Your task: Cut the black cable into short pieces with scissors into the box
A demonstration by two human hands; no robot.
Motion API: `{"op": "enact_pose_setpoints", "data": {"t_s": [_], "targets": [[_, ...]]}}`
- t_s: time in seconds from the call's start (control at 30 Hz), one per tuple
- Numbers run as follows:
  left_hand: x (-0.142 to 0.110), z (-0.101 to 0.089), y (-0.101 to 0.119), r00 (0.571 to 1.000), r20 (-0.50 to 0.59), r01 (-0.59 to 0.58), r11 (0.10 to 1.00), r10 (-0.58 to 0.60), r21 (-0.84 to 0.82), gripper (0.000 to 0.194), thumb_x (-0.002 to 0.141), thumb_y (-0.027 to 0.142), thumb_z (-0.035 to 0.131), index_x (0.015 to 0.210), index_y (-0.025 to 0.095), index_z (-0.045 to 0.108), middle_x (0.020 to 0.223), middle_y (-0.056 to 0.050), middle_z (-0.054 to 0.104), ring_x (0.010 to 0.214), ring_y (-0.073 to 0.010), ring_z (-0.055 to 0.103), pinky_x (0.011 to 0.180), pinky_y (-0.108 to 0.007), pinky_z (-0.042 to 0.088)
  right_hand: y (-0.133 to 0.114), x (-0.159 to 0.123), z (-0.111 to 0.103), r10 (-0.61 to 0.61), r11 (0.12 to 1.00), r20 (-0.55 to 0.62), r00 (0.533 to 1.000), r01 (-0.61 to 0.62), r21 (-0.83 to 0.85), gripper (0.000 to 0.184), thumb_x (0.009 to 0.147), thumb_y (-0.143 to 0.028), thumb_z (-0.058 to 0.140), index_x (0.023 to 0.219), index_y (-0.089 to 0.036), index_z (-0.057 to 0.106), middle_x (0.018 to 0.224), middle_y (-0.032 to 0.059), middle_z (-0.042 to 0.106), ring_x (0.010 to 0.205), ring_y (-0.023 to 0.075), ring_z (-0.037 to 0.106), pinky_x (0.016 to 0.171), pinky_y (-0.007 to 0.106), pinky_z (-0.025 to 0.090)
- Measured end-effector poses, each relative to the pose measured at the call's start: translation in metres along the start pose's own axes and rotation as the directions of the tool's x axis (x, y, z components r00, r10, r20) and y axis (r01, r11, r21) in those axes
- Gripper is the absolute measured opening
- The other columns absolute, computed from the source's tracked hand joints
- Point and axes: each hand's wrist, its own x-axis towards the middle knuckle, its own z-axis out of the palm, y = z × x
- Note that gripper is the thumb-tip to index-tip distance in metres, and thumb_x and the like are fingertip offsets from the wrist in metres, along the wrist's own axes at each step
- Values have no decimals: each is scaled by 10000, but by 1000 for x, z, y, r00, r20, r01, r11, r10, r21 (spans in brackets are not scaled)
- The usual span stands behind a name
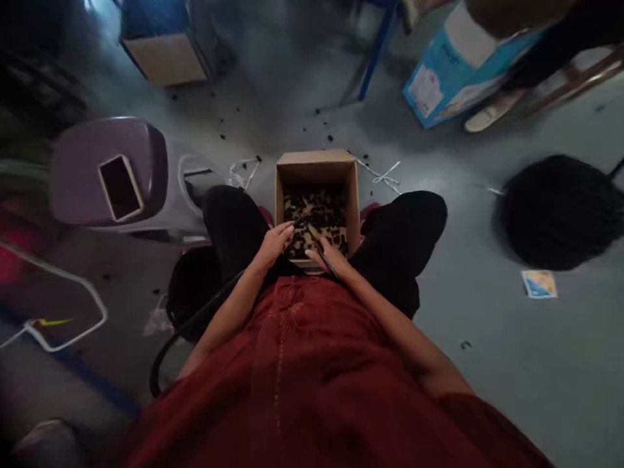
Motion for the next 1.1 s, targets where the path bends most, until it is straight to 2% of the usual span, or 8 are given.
{"op": "enact_pose_setpoints", "data": {"t_s": [0.23,0.47,0.6,0.8,0.93,1.1], "targets": [[1,2,-5,1000,21,10,999,-10,-30,378,782,306,503,1088,98,583,571,36,418,468,-41,325,440,-169,239,0,-2,-1,-38,999,39,999,36,36,539,797,-512,462,1209,-171,399,979,78,598,797,190,591,720,327,472],[3,1,-9,1000,19,13,997,-12,-74,371,802,275,490,1105,76,565,578,35,407,458,-34,319,441,-169,244,1,0,-3,-39,996,88,995,32,78,557,793,-519,464,1229,-179,400,1086,95,573,908,213,577,805,356,457],[3,1,-10,999,47,9,997,-6,-73,387,797,300,502,1113,86,566,583,32,417,468,-36,326,443,-168,244,4,0,-1,-51,990,90,995,39,133,547,800,-517,454,1230,-184,398,1099,94,564,905,205,578,790,336,463],[1,-2,-8,995,95,32,993,-21,-111,444,782,363,527,1134,94,553,599,30,419,473,-36,319,437,-170,232,12,5,5,-40,977,107,993,17,210,544,793,-523,462,1192,-158,408,985,87,589,834,186,587,730,306,473],[0,-3,-8,991,131,40,990,-22,-134,460,779,367,532,1146,91,541,595,34,406,463,-33,304,430,-170,206,13,6,6,-43,967,122,992,11,256,553,769,-539,480,1175,-170,413,990,79,582,792,176,593,703,304,482],[2,-3,-10,991,133,41,990,-23,-133,459,775,352,536,1151,90,539,596,34,401,463,-31,306,433,-168,206,5,2,3,5,979,79,997,-20,202,527,766,-566,446,1135,-190,447,880,53,614,711,177,585,661,315,476]]}}
